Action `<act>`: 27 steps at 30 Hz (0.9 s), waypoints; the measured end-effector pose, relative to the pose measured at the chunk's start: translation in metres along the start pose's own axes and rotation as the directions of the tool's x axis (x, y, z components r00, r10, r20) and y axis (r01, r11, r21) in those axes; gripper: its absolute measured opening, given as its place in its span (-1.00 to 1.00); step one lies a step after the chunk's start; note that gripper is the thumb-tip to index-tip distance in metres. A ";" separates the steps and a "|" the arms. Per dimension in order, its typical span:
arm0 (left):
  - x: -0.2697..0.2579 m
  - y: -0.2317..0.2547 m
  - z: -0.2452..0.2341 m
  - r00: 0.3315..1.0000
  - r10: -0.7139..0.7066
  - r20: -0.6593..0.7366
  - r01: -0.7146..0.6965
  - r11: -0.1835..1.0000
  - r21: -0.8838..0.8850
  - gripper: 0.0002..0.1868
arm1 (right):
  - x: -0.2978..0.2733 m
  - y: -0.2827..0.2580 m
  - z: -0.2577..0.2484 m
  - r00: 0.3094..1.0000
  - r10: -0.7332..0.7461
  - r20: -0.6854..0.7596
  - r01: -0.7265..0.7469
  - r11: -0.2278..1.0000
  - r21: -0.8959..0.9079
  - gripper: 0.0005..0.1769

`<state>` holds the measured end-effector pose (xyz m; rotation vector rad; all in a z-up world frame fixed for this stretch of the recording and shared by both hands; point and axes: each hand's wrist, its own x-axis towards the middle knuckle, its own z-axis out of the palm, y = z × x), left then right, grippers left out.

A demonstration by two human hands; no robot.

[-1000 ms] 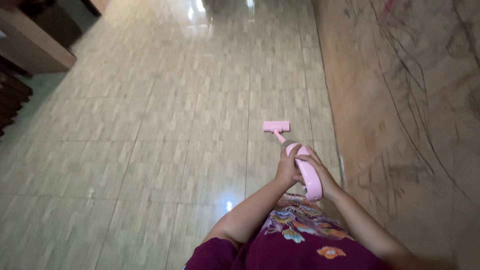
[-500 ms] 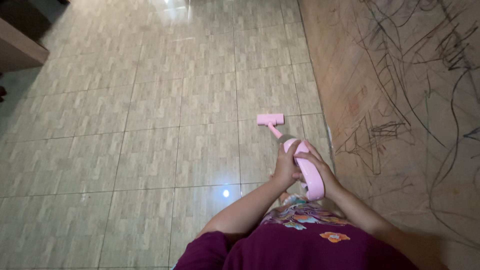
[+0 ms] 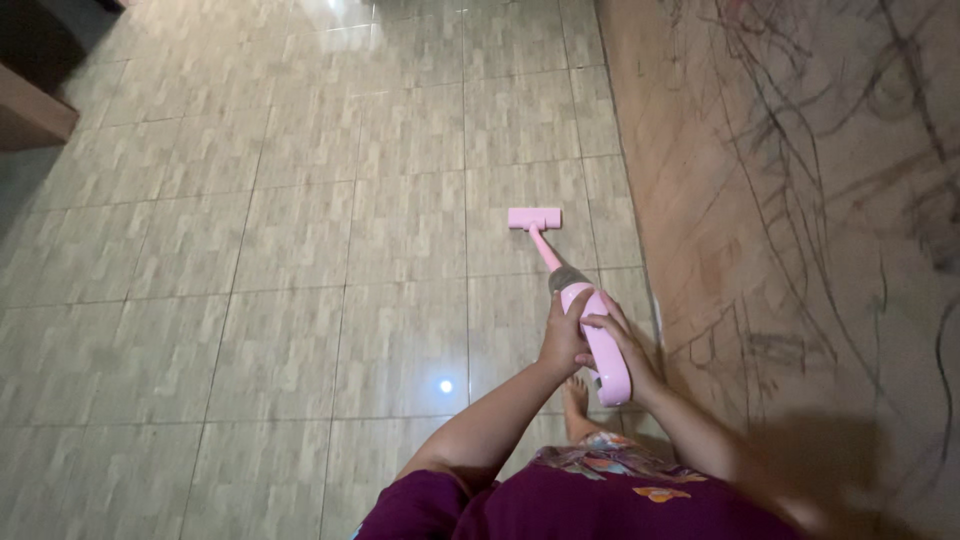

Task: The person vacuums the tiled floor using a handheld pink vacuum cleaner, moving it along the ground and near a wall.

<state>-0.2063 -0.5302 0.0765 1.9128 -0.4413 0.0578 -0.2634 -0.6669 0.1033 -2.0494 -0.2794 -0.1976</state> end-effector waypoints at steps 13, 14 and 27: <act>0.264 -0.055 0.053 0.998 0.030 -0.048 -0.030 1.000 -0.003 -0.05 | 0.239 0.115 -0.085 0.998 -0.055 0.021 0.052 0.990 0.132 -0.29; 0.276 -0.062 0.055 0.997 0.046 -0.059 -0.045 0.999 0.017 -0.02 | 0.249 0.120 -0.088 0.999 0.000 0.046 -0.009 0.981 0.195 -0.30; 0.284 -0.057 0.069 0.994 0.058 -0.091 -0.059 0.998 -0.006 -0.04 | 0.254 0.126 -0.104 0.977 -0.212 0.014 0.212 0.977 0.014 -0.23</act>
